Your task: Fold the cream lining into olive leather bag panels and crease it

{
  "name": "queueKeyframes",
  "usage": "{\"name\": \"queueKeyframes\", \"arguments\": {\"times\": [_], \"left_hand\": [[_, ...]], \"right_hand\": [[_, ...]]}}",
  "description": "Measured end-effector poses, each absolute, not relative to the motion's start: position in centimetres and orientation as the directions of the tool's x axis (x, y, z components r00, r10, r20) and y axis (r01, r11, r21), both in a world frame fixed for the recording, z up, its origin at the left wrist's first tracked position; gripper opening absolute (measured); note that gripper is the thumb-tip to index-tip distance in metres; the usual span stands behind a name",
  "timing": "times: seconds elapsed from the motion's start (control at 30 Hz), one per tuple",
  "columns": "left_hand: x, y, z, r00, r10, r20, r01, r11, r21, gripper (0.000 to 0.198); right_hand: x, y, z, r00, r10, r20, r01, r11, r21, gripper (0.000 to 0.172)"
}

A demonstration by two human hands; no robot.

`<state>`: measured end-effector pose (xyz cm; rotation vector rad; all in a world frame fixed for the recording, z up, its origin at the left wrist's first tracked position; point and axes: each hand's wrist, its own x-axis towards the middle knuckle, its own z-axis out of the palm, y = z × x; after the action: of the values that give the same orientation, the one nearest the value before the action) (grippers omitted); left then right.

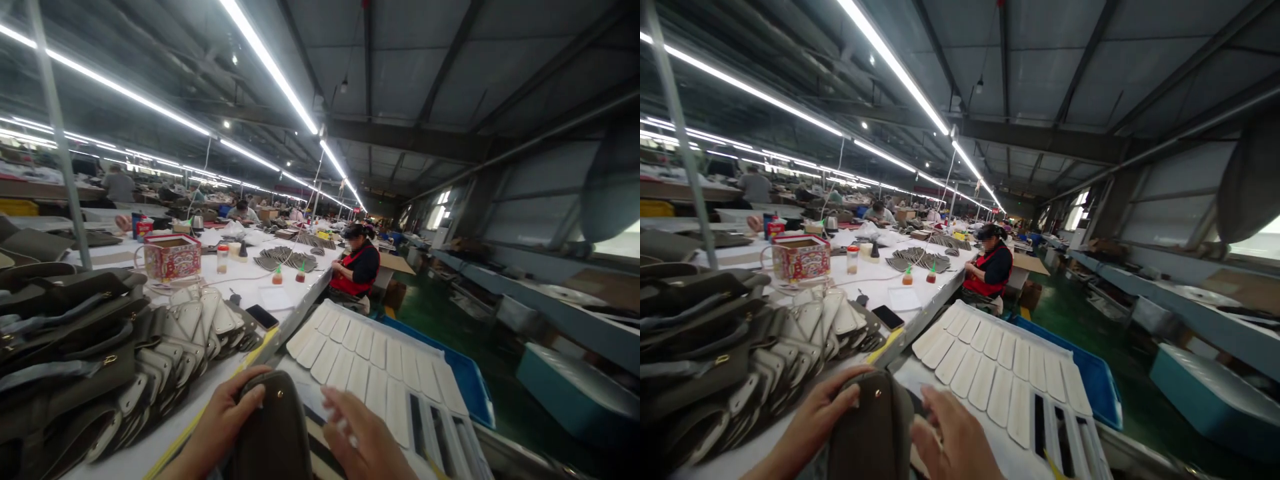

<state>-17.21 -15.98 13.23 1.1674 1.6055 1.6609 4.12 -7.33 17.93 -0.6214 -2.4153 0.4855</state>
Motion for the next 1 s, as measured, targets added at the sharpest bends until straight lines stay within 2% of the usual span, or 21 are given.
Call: {"name": "queueKeyframes", "arguments": {"times": [0.13,0.23,0.37,0.43,0.5,0.57,0.63,0.67,0.77,0.8,0.83,0.87,0.97,1.0], "left_hand": [[-18.0,-15.0,13.0,-0.491,0.845,0.212,0.244,-0.1,0.964,0.055],[-18.5,-14.4,12.8,-0.476,0.862,0.173,0.223,-0.071,0.972,0.056],[-18.9,-13.6,13.9,-0.329,0.93,0.162,0.162,-0.114,0.98,0.047],[-19.3,-13.2,14.4,-0.23,0.965,0.127,0.128,-0.1,0.987,0.045],[-19.9,-12.8,14.7,-0.163,0.984,0.076,0.122,-0.056,0.991,0.044],[-20.3,-12.5,14.7,-0.141,0.988,0.064,0.151,-0.042,0.988,0.044],[-20.5,-12.2,14.6,-0.143,0.986,0.083,0.189,-0.055,0.98,0.042],[-20.5,-12.0,14.6,-0.13,0.987,0.091,0.192,-0.065,0.979,0.041],[-20.0,-11.3,14.8,-0.026,0.992,0.121,0.16,-0.115,0.98,0.036],[-19.8,-11.0,14.9,0.001,0.99,0.139,0.161,-0.137,0.977,0.034],[-19.6,-10.7,14.9,0.009,0.988,0.156,0.174,-0.156,0.972,0.032],[-19.5,-10.4,14.8,-0.001,0.986,0.168,0.194,-0.164,0.967,0.03],[-19.8,-9.6,13.9,-0.019,0.992,0.123,0.227,-0.116,0.967,0.029],[-20.0,-9.4,13.4,-0.012,0.995,0.1,0.232,-0.094,0.968,0.03]], "right_hand": [[-1.2,-7.1,19.6,-0.792,0.379,0.478,0.268,0.92,-0.286,0.038],[-3.6,-7.3,19.3,-0.778,0.356,0.517,0.293,0.935,-0.201,0.013],[-3.7,-7.4,18.1,-0.792,0.256,0.554,0.258,0.963,-0.076,0.012],[-3.1,-7.6,17.4,-0.775,0.118,0.621,0.187,0.981,0.046,0.014],[-2.4,-7.9,16.6,-0.715,-0.077,0.695,0.1,0.973,0.21,0.019],[-1.7,-7.9,16.1,-0.675,-0.238,0.699,0.015,0.942,0.335,0.022],[-1.2,-7.5,16.2,-0.672,-0.276,0.687,-0.054,0.944,0.326,0.021],[-1.0,-7.2,16.5,-0.682,-0.235,0.692,-0.063,0.962,0.264,0.019],[-1.0,-5.9,17.8,-0.738,0.098,0.668,0.075,0.995,-0.063,0.003],[-1.2,-5.5,18.1,-0.751,0.205,0.627,0.148,0.979,-0.143,0.008],[-1.4,-5.2,18.2,-0.765,0.259,0.589,0.197,0.966,-0.167,0.01],[-1.5,-5.0,18.2,-0.779,0.242,0.578,0.205,0.97,-0.13,0.008],[-0.9,-5.6,16.9,-0.778,-0.097,0.621,0.008,0.986,0.165,0.017],[-0.3,-6.2,16.3,-0.777,-0.182,0.602,-0.069,0.976,0.206,0.017]]}}
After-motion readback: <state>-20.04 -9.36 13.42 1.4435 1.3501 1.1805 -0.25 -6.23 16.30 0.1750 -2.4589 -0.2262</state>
